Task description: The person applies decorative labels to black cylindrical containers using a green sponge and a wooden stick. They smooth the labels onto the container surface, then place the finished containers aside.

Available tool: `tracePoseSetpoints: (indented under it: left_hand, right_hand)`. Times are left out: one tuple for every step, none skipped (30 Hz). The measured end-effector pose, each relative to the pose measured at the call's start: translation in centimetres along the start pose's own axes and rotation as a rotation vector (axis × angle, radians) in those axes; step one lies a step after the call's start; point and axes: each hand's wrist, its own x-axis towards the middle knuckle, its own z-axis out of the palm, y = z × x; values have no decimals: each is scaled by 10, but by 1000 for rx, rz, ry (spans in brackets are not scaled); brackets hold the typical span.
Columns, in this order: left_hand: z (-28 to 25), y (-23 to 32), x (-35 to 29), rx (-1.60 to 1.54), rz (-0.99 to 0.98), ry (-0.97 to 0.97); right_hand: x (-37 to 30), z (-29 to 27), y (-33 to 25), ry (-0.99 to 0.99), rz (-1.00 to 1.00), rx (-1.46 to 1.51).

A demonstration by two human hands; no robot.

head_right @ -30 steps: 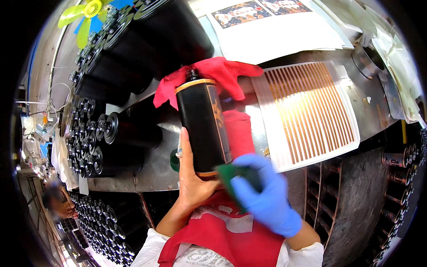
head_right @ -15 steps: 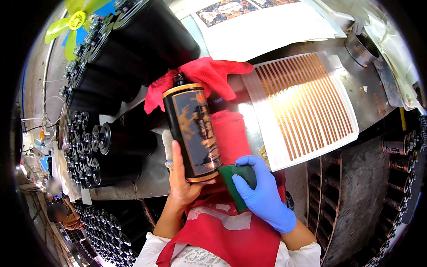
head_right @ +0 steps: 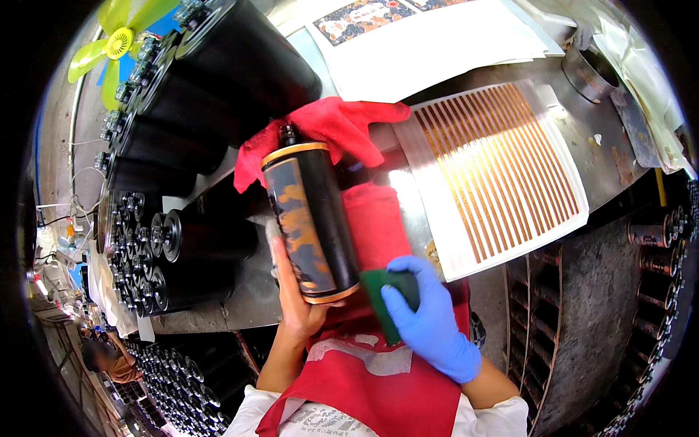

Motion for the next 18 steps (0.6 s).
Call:
tracePoseSetpoints:
  left_hand:
    - [-4, -11, 4, 43, -15, -25]
    - [-7, -13, 4, 96, -42, -68]
    - [-9, -13, 4, 150, -68, -111]
    - [-7, -4, 5, 203, -29, -44]
    - [-4, 11, 7, 258, 11, 24]
    - [-1, 24, 8, 313, 50, 93]
    - [2, 35, 12, 506, 151, 44]
    - [5, 44, 16, 696, 250, -6]
    - [7, 49, 21, 885, 351, -56]
    - [4, 48, 28, 896, 338, -155]
    - [3, 43, 26, 745, 299, -105]
    - [4, 30, 20, 593, 260, -56]
    - [4, 18, 12, 449, 216, -3]
    - [2, 8, 5, 280, 126, -2]
    - [-1, 4, 1, 321, 81, 30]
    - [-3, -3, 0, 147, -2, 15]
    - [-4, -6, 0, -27, -84, 0]
    - [-4, -4, -2, 73, -22, 19]
  right_hand:
    - [3, 0, 9, 31, 9, 4]
    - [1, -1, 16, 34, 17, 21]
    - [-1, -2, 19, 36, 23, 38]
    - [-2, -5, 14, 65, 10, 10]
    - [-3, -8, 4, 93, -5, -17]
    - [-4, -9, -2, 121, -20, -43]
    - [-8, -3, -5, 81, -47, 21]
    - [-11, 2, -14, 13, -81, 16]
    - [-13, 6, -23, -55, -114, 11]
    - [-12, 8, -25, -108, -94, 6]
    - [-10, 6, -21, -67, -62, 17]
    - [-7, 3, -13, -25, -29, 27]
    - [-2, 1, -4, 9, 2, 41]
    - [0, 0, 3, 20, 45, 57]
    - [0, -1, 12, 25, 18, 39]
    - [2, -2, 20, 29, -18, 21]
    - [3, -2, 22, 33, -55, 2]
    - [3, -3, 18, 41, -52, 8]
